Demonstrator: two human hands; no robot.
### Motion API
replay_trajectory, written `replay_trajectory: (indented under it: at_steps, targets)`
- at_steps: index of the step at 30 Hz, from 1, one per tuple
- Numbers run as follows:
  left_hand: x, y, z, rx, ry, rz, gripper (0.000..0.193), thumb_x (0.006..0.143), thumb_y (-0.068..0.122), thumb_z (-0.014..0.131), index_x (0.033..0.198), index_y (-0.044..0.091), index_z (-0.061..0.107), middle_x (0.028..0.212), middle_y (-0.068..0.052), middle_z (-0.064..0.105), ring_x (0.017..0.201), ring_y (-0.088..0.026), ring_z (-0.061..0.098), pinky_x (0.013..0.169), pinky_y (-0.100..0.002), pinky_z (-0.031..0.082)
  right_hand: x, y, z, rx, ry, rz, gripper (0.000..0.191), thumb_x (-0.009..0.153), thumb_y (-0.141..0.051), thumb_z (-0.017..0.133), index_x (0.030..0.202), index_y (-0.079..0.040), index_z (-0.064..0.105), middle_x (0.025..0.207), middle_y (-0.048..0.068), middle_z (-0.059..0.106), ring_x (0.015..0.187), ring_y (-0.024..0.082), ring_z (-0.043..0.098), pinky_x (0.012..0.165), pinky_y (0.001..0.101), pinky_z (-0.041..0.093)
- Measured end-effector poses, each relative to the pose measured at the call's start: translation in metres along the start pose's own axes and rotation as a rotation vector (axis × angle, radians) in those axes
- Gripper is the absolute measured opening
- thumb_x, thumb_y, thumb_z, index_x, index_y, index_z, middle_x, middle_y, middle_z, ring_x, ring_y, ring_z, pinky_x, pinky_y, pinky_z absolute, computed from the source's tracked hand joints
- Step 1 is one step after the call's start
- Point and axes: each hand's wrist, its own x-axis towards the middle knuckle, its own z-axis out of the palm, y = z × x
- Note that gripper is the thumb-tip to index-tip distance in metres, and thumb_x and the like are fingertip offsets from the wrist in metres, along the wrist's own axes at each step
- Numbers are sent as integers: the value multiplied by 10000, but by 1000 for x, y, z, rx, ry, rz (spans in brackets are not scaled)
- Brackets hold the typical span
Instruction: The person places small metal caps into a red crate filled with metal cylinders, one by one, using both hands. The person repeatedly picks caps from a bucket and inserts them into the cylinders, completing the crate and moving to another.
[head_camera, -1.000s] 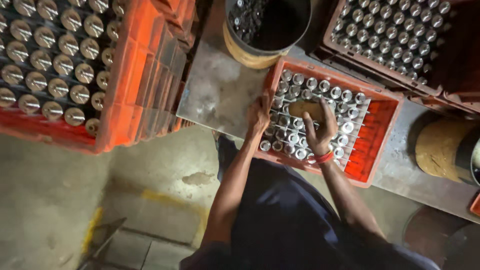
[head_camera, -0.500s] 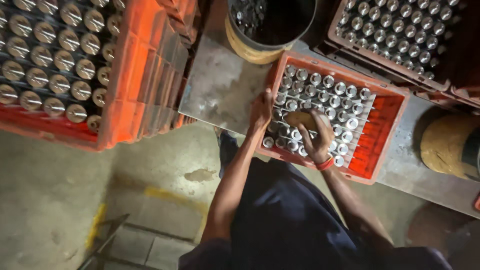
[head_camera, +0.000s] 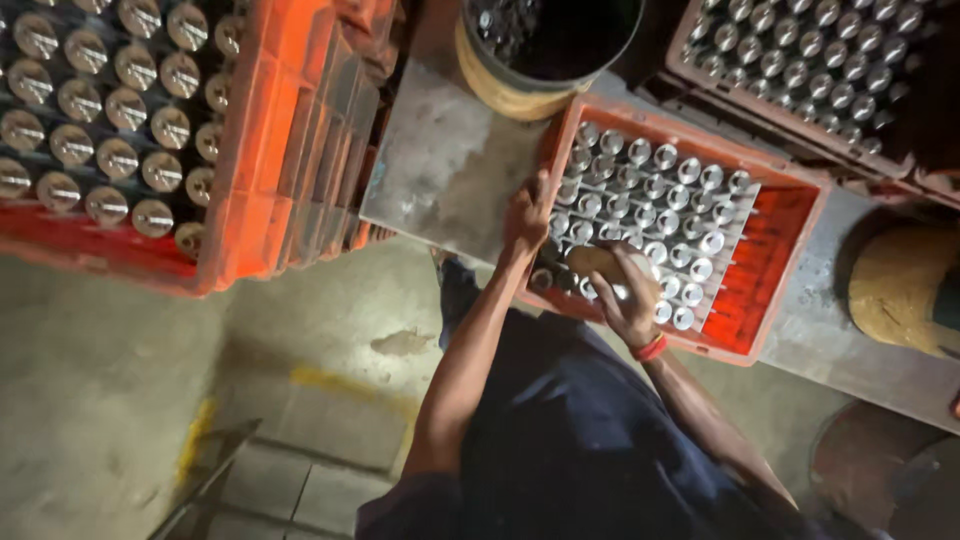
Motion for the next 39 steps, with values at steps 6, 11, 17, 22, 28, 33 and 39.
replay_trajectory:
  at_steps: [6, 11, 17, 22, 28, 33, 39]
  targets:
    - [-4, 5, 3, 10, -46, -187, 599, 1034, 517, 396, 1073, 7, 708, 906, -268, 712, 857, -420, 716, 755, -498, 527, -31, 1, 8, -62, -312, -29, 455, 877, -124, 815, 1303, -118, 657, 1216, 138, 723, 1112, 335, 715, 968, 475, 562]
    - [-1, 2, 3, -19, -56, -150, 616, 1027, 536, 377, 1059, 25, 720, 954, -237, 748, 886, -403, 720, 781, -492, 527, -41, 6, 3, -69, -36, -154, 498, 973, -103, 783, 1395, -60, 521, 1317, 198, 662, 1190, 363, 669, 1028, 492, 533]
    - [-7, -3, 2, 86, -6, -77, 611, 1054, 513, 375, 1020, 5, 713, 909, -293, 701, 883, -461, 690, 744, -511, 512, -14, 14, 6, 30, -67, 71, 447, 958, -88, 797, 1347, -38, 584, 1177, 142, 730, 1080, 298, 727, 928, 431, 567]
    - [-1, 4, 3, 27, 49, 45, 593, 1049, 488, 392, 1056, -13, 709, 913, -311, 688, 873, -497, 658, 709, -539, 500, 21, 11, 18, 38, -170, 21, 343, 915, -95, 778, 1239, -59, 671, 1222, 180, 700, 1104, 353, 703, 979, 446, 547]
    - [2, 6, 1, -11, 14, -68, 616, 1032, 518, 413, 968, -28, 690, 787, -277, 672, 777, -434, 721, 700, -521, 520, 42, -2, 15, 25, -235, 6, 433, 850, -60, 806, 1256, -23, 660, 1242, 236, 662, 1151, 389, 650, 976, 460, 530]
    - [2, 6, -1, -39, -62, -142, 612, 1084, 487, 421, 852, -25, 663, 671, -172, 616, 641, -280, 600, 618, -449, 465, 60, -1, 11, 60, 145, 61, 410, 989, -31, 757, 1344, -16, 554, 1291, 191, 648, 1171, 351, 663, 990, 413, 559]
    - [-1, 10, -1, -144, -55, -204, 532, 1071, 447, 461, 900, -13, 666, 697, -124, 600, 644, -199, 551, 618, -410, 472, 61, 5, 10, -27, -8, 80, 475, 915, -28, 785, 1355, 3, 610, 1263, 209, 665, 1113, 365, 675, 944, 419, 562]
